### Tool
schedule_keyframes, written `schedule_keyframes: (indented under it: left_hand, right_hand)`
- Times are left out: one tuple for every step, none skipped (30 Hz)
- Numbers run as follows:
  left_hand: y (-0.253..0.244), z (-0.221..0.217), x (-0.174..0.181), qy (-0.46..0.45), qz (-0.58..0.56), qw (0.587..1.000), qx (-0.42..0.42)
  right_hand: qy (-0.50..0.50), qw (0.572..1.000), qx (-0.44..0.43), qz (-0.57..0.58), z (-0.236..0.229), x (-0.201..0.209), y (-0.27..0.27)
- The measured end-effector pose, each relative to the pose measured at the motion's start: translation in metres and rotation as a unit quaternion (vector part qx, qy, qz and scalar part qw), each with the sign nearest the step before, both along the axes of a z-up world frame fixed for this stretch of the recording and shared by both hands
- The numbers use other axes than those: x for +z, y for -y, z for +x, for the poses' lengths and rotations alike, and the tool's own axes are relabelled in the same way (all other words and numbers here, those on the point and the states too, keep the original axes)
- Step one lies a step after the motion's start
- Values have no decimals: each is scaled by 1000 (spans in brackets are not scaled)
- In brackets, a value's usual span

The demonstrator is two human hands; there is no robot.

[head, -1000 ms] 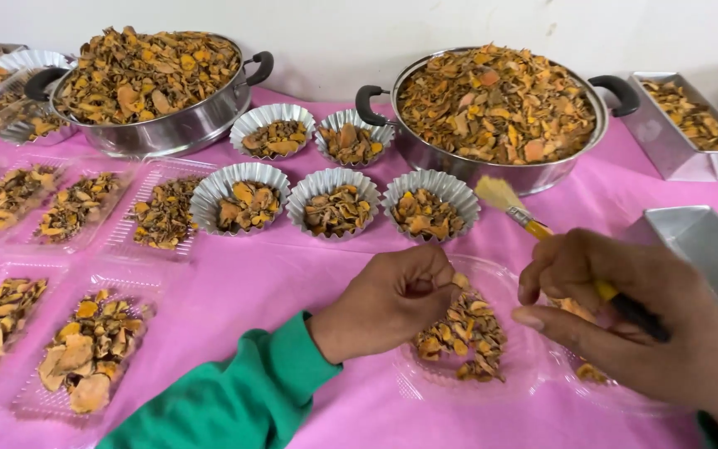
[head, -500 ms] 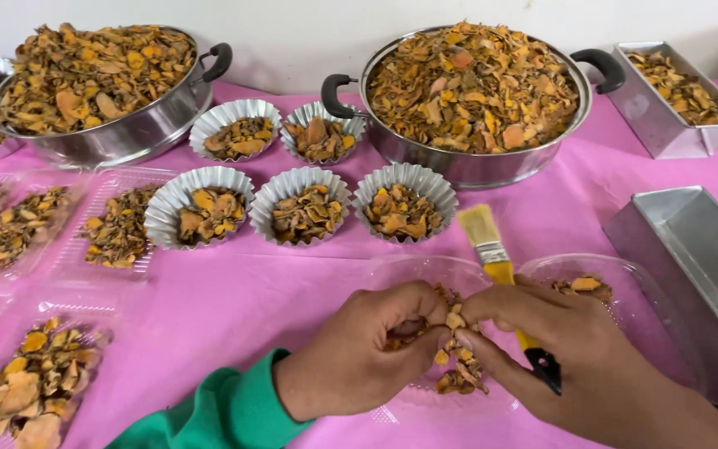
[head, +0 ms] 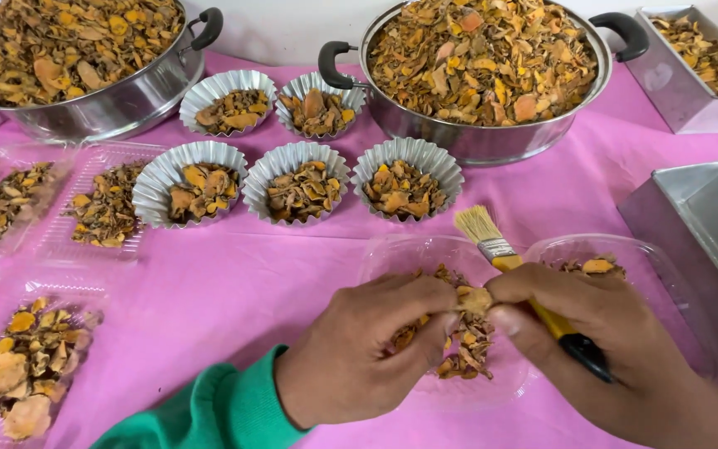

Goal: Cleaning and sorting dried turmeric or ginger pieces using a brush and hands into plastic containers.

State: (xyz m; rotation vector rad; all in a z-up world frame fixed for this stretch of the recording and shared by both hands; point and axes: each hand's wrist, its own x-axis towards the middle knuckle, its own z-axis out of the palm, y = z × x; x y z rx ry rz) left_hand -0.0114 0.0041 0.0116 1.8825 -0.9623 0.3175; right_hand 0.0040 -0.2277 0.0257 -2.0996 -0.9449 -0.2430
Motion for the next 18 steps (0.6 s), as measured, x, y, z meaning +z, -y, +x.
schedule_keyframes:
  left_hand:
    - [0,0,-1,-17,-22,999,17]
    - [-1,1,-3,-20,-23,999,17]
    - [-1,2,-4,-52,-33,997,42]
    - [-1,5,-5,-81,-43,993,68]
    - [-2,8,-7,-81,-44,993,70]
    - [-3,10,-9,-96,-32,990,98]
    - [-3,13,-10,-112,-20,985,126]
    - [-4,15,-11,-111,-22,985,129]
    - [-4,16,-12,-129,-20,983,127]
    - [-5,18,-11,-145,-17,982,124]
    - [-6,19,-11,-143,-18,982,126]
    - [-6,20,-12,-142,-8,982,127]
    - [-6,21,-13,-140,2,982,129]
    - [-6,21,-14,-140,2,982,129]
    - [-5,21,-15,-133,-7,983,127]
    - [-5,21,-17,-128,-16,984,126]
    - [-5,20,-15,-128,-15,983,127]
    - [-5,19,-14,-151,-27,980,124]
  right_hand:
    - [4,1000,0,-15,0,-1,2]
    - [1,1000,1,-16,-5,7,2]
    - [-34,999,-34,17,-10,14,2]
    - [-65,994,-67,49,-14,22,2]
    - [-65,995,-65,49,-14,22,4]
    - [-73,990,-93,72,-14,22,6]
    - [-81,985,-121,94,-15,22,8]
    - [-80,985,-118,93,-14,20,7]
    - [-79,978,-147,123,-14,18,6]
    - [-76,969,-175,154,-13,17,5]
    - [-74,970,-173,153,-14,11,4]
    - [-80,957,-193,201,-17,5,4]
    - [-86,941,-213,247,-19,-1,3]
    - [-86,941,-213,247,-27,5,-3]
    - [-88,943,-227,227,-35,10,-9]
    - [-92,943,-241,208,-43,15,-16]
    - [-93,943,-241,208,-40,16,-10]
    - [-53,973,-188,120,-37,17,-3]
